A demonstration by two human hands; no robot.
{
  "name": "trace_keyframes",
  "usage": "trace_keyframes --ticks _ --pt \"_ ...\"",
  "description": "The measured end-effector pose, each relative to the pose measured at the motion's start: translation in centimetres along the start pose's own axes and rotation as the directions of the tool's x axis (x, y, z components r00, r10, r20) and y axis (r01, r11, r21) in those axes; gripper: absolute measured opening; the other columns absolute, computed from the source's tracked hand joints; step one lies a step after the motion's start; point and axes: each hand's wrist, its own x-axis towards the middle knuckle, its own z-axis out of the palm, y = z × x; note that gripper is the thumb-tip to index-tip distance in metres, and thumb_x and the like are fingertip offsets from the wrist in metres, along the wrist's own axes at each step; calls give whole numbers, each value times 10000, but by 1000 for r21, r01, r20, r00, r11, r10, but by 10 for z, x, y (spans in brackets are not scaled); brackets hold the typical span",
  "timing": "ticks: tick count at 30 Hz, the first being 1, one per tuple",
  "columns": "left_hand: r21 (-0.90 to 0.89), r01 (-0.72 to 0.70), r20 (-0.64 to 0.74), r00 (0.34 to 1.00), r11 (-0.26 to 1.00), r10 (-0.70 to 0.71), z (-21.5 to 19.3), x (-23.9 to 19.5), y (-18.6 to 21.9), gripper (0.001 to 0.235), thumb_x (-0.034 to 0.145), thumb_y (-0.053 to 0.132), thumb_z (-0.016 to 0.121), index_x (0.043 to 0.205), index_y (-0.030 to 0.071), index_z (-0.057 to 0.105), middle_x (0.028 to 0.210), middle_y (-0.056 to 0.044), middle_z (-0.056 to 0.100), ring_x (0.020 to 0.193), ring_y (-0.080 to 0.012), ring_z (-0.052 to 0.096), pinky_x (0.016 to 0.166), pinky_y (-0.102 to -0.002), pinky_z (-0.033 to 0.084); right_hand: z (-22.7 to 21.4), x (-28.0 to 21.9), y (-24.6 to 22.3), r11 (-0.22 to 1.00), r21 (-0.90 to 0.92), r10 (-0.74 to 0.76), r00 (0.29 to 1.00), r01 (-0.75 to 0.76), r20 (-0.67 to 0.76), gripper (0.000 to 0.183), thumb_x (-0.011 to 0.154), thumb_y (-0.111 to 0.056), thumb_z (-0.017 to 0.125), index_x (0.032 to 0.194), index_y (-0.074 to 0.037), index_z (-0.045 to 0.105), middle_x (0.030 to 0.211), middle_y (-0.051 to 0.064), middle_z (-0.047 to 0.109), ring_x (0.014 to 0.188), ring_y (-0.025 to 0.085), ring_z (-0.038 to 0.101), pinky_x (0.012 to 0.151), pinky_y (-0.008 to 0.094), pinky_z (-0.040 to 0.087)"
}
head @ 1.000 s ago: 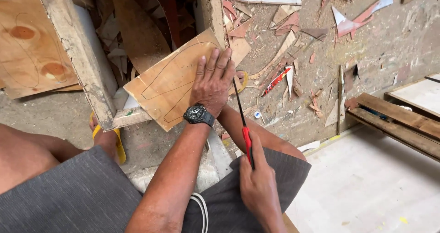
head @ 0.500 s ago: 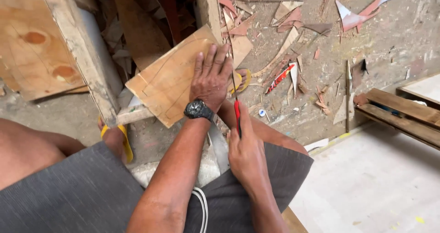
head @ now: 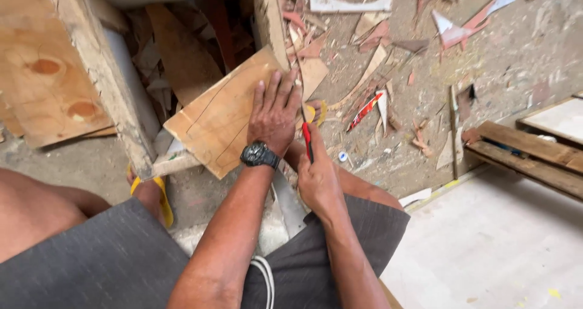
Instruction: Using a small hand saw to cut a curved shape out of a thin piece of wood
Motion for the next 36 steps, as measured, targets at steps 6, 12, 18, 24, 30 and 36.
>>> trace_keyframes --ticks 6,12,18,24,30,36 --pt "35 0 -92 996 999 3 -5 2 4 256 1079 292 534 1291 185 628 1591 -29 447 1496 -265 366 1245 -487 219 -3 -11 -8 1000 9 -10 1000 10 -7 635 979 -182 391 1603 -114 292 1462 365 474 1312 574 473 1092 675 371" --pt "-24 -63 18 998 998 63 -2 -4 -4 390 1087 146 538 1473 131 589 1650 -33 339 1544 -302 248 1284 -506 191 -22 -69 -26 989 -25 148 988 -147 53 659 965 -276 382 1611 -296 254 1472 64 610 1092 490 649 867 431 475" --pt "-21 -53 13 999 998 53 8 -7 -6 376 1083 114 535 1450 142 607 1658 -16 330 1551 -290 234 1292 -500 156 -16 -108 17 982 6 190 981 -189 -29 646 951 -295 462 1583 -312 326 1446 20 659 1284 314 639 986 324 442" --pt "-17 -69 -22 997 997 69 -2 -1 -4 364 1078 155 614 1441 132 633 1619 -38 392 1522 -289 292 1260 -517 239 18 13 40 979 74 -183 981 188 -63 604 969 -117 388 1555 -23 277 1574 227 418 1430 369 441 1202 422 293" --pt "-7 -66 -92 994 998 65 -10 3 -4 283 1078 190 623 1346 130 694 1552 -42 506 1464 -288 427 1226 -512 309 7 10 31 988 86 -126 992 124 19 685 1007 -380 354 1604 -87 191 1614 232 339 1458 404 380 1199 457 280" --pt "-48 -43 -92 995 998 39 -22 8 0 228 1064 193 580 1257 129 682 1530 -36 525 1431 -300 478 1182 -539 374 -7 -14 14 977 -71 -204 978 202 -31 613 1013 -251 376 1571 -17 283 1584 204 420 1427 389 437 1105 459 368"
